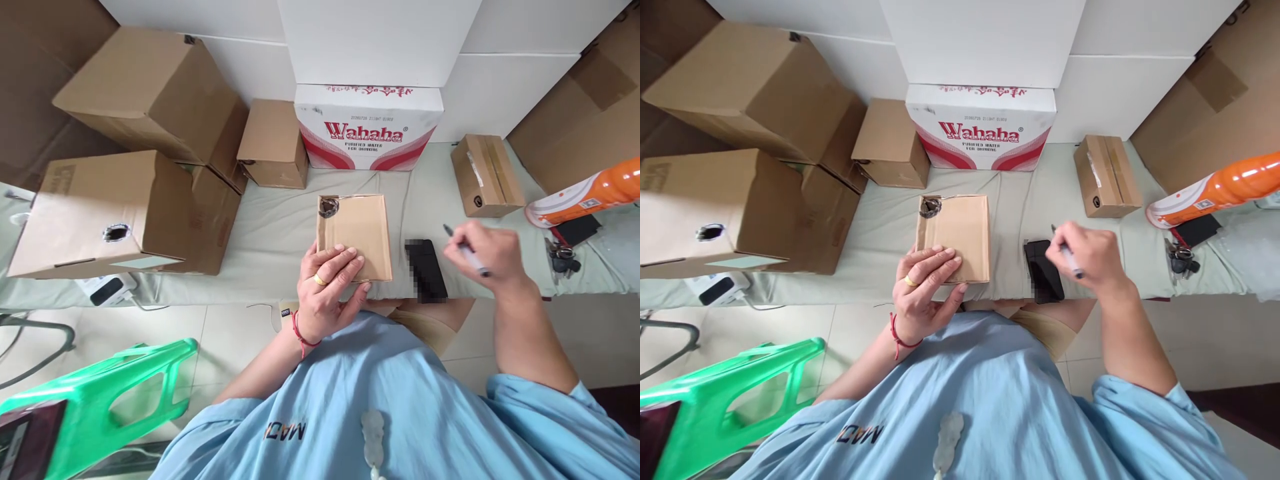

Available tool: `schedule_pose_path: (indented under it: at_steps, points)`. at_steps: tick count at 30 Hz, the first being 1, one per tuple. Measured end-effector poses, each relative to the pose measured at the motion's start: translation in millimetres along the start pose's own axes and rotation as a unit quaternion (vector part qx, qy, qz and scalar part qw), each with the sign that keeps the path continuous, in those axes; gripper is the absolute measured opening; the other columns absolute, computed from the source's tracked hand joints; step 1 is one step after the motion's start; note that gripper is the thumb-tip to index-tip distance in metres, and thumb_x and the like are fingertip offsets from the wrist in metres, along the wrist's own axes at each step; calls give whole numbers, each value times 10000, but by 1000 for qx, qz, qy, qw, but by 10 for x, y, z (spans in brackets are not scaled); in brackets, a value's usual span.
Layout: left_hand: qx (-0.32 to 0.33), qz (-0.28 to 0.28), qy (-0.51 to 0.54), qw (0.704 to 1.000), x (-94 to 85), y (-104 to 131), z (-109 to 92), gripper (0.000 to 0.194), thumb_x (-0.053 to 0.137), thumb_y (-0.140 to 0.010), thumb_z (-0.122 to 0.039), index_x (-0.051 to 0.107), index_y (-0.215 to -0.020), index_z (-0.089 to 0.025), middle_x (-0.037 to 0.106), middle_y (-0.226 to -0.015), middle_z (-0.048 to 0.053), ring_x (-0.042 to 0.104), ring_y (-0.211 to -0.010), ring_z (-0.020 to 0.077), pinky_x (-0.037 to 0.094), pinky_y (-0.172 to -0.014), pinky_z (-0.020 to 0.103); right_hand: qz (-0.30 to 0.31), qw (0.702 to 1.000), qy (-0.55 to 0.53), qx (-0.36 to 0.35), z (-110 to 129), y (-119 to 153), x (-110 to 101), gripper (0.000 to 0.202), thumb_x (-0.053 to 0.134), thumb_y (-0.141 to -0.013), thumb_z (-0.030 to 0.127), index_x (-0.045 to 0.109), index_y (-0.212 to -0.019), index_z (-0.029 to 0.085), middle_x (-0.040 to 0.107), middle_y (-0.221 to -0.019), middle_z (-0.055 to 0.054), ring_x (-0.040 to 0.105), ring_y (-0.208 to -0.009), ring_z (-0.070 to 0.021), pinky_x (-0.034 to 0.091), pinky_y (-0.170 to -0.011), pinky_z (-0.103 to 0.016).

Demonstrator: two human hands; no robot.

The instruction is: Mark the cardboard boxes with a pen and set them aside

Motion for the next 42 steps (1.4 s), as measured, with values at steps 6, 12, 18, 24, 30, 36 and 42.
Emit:
schedule_pose_path:
  at_steps: [6, 12, 18, 24, 30, 36, 42]
  points:
    - [10, -9, -4, 1000, 23, -30, -25, 423, 781, -949, -255, 709, -1363, -206, 823, -1220, 120, 744, -1194, 308, 532, -1155, 546, -126, 880, -428, 161, 41, -449, -41, 190, 809, -924, 381, 764, -1042, 239, 706, -743, 24, 639, -586, -135, 486, -556, -271]
    - [2, -1, -4, 1000, 29, -7, -30, 419, 782, -958, -248, 707, -1368, -202, 817, -1244, 129, 738, -1213, 311, 544, -1135, 524, 52, 845, -526, 78, 951, -1075, 615, 232, 751, -1002, 415, 770, -999, 184, 719, -747, 12, 677, -656, -121, 500, -615, -237]
    - [-7, -2, -11, 1000, 32, 12, -3, 481, 748, -989, -283, 673, -1462, -239, 820, -1254, 114, 746, -1213, 310, 547, -1130, 519, 34, 870, -486, 77, 1083, -1143, 887, 328, 626, -1084, 485, 697, -998, 177, 620, -696, 36, 577, -605, -93, 428, -585, -221]
    - [-5, -3, -3, 1000, 63, 24, 5, 501, 760, -963, -277, 675, -1455, -245, 828, -1237, 116, 758, -1195, 322, 557, -1129, 550, 59, 897, -435, 60, 1103, -1085, 882, 447, 545, -1110, 590, 707, -1004, 187, 706, -830, -5, 590, -637, -97, 436, -612, -234]
    - [-13, 0, -9, 1000, 63, 28, 12, 487, 766, -958, -281, 686, -1438, -245, 833, -1236, 105, 758, -1199, 315, 535, -1160, 550, 80, 903, -421, 35, 1177, -1116, 888, 344, 563, -1108, 462, 727, -999, 179, 749, -827, -1, 586, -586, -86, 429, -612, -233]
    - [-6, -7, -15, 1000, 46, 6, -9, 438, 767, -963, -288, 700, -1390, -223, 841, -1205, 99, 762, -1178, 303, 530, -1169, 544, 46, 909, -412, 41, 1162, -1103, 795, 259, 598, -1077, 378, 727, -969, 181, 681, -678, 35, 524, -518, -87, 424, -601, -241]
    - [-10, 8, -11, 1000, 66, 20, 9, 478, 762, -962, -286, 687, -1432, -249, 835, -1246, 97, 762, -1204, 310, 522, -1174, 548, 5, 921, -379, 89, 1057, -1067, 759, 284, 589, -1068, 420, 705, -931, 200, 630, -631, 42, 521, -535, -105, 442, -607, -243]
Point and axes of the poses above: each hand's wrist, its own y-axis away from the middle knuckle, its own x-axis out of the palm, z = x × y, the point moved 10 cm from there along -y, towards the middle knuckle
